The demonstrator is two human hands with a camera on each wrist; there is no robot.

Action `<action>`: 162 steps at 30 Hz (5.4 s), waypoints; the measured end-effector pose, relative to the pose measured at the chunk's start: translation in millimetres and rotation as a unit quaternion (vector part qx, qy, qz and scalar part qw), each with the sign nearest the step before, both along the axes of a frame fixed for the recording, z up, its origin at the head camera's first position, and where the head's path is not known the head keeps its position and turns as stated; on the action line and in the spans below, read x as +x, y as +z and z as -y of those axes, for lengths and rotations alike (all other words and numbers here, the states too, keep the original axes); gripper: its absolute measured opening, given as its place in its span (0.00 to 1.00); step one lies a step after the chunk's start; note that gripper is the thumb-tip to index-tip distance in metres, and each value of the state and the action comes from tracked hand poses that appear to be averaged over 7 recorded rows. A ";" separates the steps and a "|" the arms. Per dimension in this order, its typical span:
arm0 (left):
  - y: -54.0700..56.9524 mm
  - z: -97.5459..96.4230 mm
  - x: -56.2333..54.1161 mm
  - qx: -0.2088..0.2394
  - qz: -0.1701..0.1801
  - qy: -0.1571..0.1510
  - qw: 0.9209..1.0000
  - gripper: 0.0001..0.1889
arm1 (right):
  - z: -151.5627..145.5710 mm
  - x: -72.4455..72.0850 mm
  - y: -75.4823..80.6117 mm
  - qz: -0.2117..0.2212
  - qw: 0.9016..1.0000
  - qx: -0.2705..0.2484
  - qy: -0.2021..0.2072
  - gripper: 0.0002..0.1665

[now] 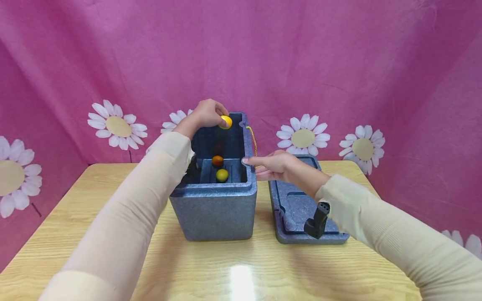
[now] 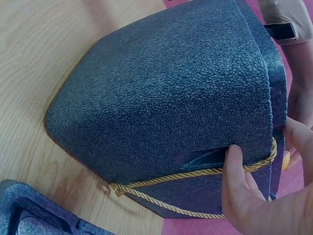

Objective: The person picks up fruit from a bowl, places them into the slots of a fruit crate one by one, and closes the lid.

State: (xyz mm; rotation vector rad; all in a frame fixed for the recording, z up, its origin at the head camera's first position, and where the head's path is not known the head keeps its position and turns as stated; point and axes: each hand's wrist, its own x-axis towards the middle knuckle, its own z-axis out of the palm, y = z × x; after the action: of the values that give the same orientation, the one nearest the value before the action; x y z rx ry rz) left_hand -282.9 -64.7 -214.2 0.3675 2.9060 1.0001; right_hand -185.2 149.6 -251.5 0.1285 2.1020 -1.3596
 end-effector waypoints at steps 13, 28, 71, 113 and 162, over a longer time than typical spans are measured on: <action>31.7 29.2 12.4 -0.052 -0.012 0.001 0.999 0.19 | -0.5 -4.9 -2.7 -0.005 1.000 -0.003 0.009 0.50; 4.8 112.9 51.7 -0.019 -0.078 0.007 0.997 0.17 | -6.6 -3.5 -1.7 -0.003 1.000 -0.015 0.001 0.51; -166.4 195.5 114.7 -0.085 -0.055 -0.106 0.989 0.15 | -5.5 -4.9 -2.7 0.001 1.000 -0.016 -0.005 0.46; -128.4 195.2 116.6 -0.026 -0.046 -0.061 0.997 0.19 | -5.8 -3.7 -3.2 -0.006 1.000 -0.014 0.000 0.49; -30.4 150.1 96.3 -0.015 -0.046 -0.088 0.995 0.21 | -7.3 -5.0 -5.3 0.001 0.999 -0.048 0.001 0.45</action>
State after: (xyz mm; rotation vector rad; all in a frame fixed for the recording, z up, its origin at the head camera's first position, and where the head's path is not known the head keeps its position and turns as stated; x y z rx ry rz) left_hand -186.7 -214.8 -244.6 0.6705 2.9010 0.9357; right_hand -190.2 156.9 -256.8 0.0876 2.0293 -1.4553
